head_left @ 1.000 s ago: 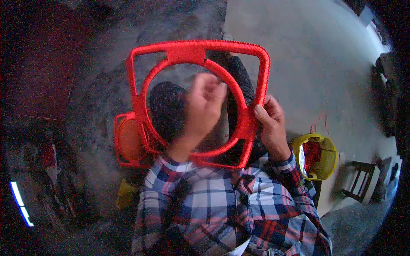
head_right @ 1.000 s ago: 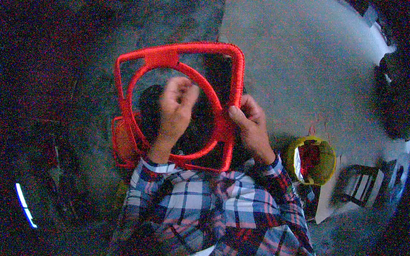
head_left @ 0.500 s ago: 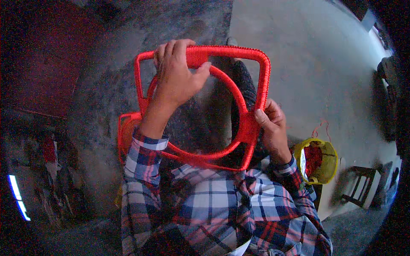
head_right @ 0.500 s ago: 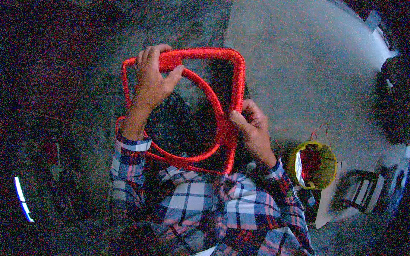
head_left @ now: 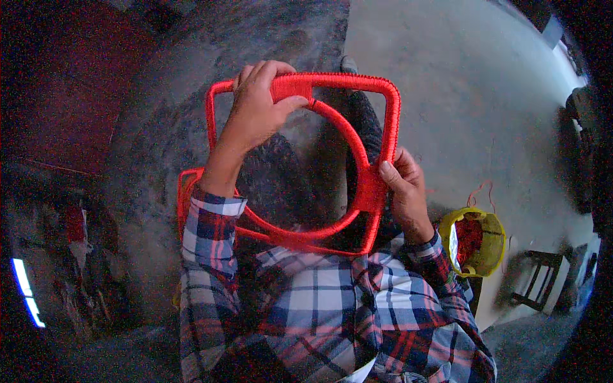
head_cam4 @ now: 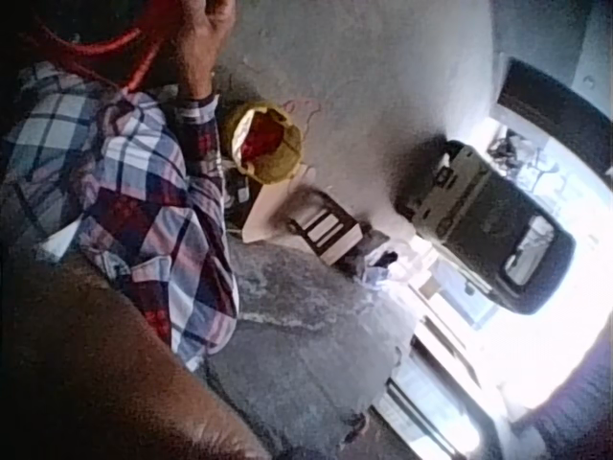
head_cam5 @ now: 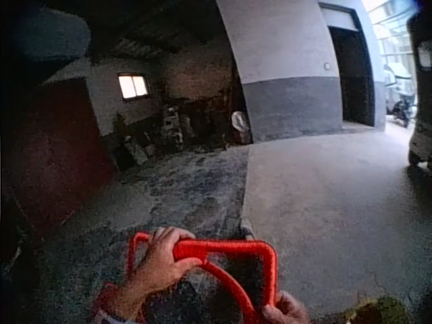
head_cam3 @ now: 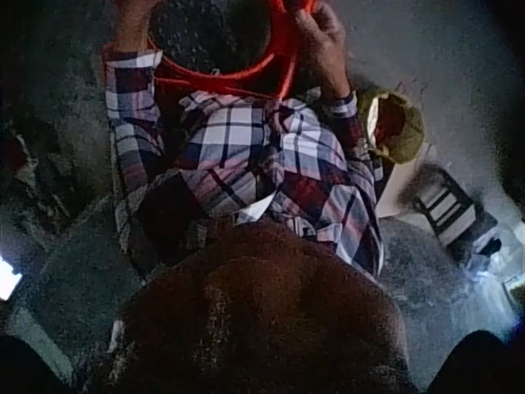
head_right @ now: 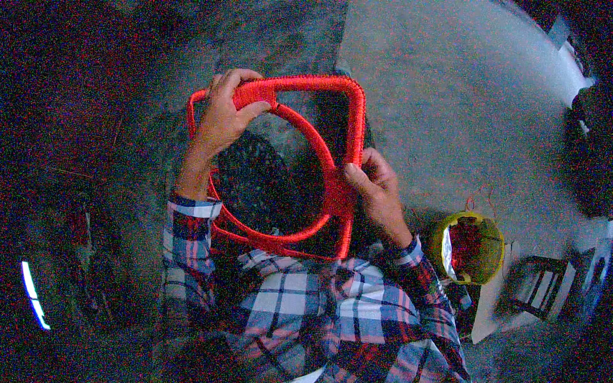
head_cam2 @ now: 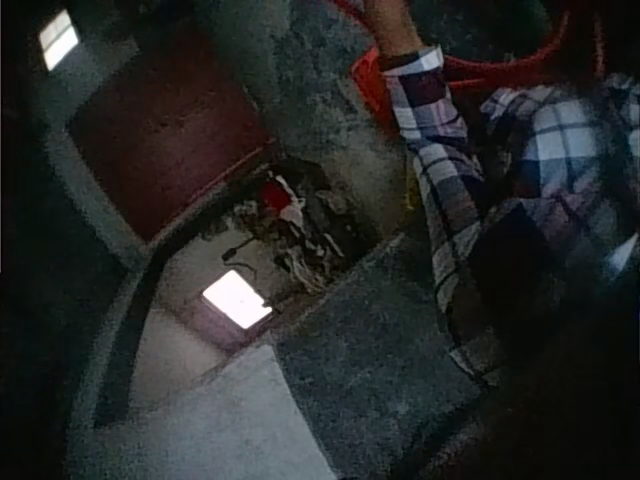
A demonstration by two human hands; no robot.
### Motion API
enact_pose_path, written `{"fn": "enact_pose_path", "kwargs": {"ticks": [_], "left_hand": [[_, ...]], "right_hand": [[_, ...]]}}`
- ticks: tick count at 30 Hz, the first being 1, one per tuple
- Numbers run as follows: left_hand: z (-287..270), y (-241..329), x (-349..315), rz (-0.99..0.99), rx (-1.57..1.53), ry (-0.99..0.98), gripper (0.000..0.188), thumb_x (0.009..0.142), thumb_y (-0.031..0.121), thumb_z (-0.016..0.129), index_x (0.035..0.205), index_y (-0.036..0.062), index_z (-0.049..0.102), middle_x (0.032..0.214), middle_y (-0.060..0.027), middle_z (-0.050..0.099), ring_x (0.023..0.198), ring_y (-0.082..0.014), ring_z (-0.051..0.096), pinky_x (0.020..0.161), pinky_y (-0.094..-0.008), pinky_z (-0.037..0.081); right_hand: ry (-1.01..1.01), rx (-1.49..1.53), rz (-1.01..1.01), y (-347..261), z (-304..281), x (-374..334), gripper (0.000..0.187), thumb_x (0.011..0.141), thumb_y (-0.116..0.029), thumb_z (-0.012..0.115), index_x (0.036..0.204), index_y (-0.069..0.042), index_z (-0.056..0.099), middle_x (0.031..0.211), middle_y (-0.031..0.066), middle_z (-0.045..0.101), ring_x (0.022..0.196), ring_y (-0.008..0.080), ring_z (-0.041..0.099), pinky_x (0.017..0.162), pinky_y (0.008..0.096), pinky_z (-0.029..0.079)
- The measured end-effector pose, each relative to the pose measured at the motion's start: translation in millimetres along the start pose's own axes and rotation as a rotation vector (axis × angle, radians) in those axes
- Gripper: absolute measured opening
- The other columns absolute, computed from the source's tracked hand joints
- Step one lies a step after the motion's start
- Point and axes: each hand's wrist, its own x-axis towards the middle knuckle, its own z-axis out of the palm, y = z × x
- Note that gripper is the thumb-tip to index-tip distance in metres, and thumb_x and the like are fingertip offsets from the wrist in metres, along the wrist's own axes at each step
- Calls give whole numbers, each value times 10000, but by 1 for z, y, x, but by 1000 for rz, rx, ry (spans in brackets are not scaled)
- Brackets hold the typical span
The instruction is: Wrapping a square red plastic frame with red twine.
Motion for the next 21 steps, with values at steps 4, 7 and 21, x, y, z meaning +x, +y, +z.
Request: {"fn": "enact_pose_path", "kwargs": {"ticks": [4, 7, 21], "left_hand": [[-2, 9, 5, -55, 52, -50, 476, 666, 278, 799, 1041, 96, 571, 1009, -106, 588, 1008, -305, 518, 916, -399, 388], [-3, 15, 8, -83, 92, -45, 500, 644, 314, 813, 1026, 104, 570, 1004, -110, 591, 998, -308, 526, 910, -409, 386], [-9, 12, 17, -97, -125, 263, 423, 726, 324, 742, 996, 40, 584, 1002, -144, 603, 990, -330, 529, 894, -427, 388]], "right_hand": [[7, -23, 9, 3, -3, 0, 113, 913, -168, 593, 964, -79, 546, 883, -12, 590, 788, 80, 552, 708, 239, 470], [42, 9, 35, 2, 3, 0, 164, 927, -198, 573, 1029, -74, 543, 885, -9, 590, 793, 84, 555, 702, 247, 480], [-46, 163, 239, -11, 27, 5, 299, 973, -307, 466, 1084, -32, 498, 827, 89, 644, 693, 155, 616, 626, 289, 514]]}}
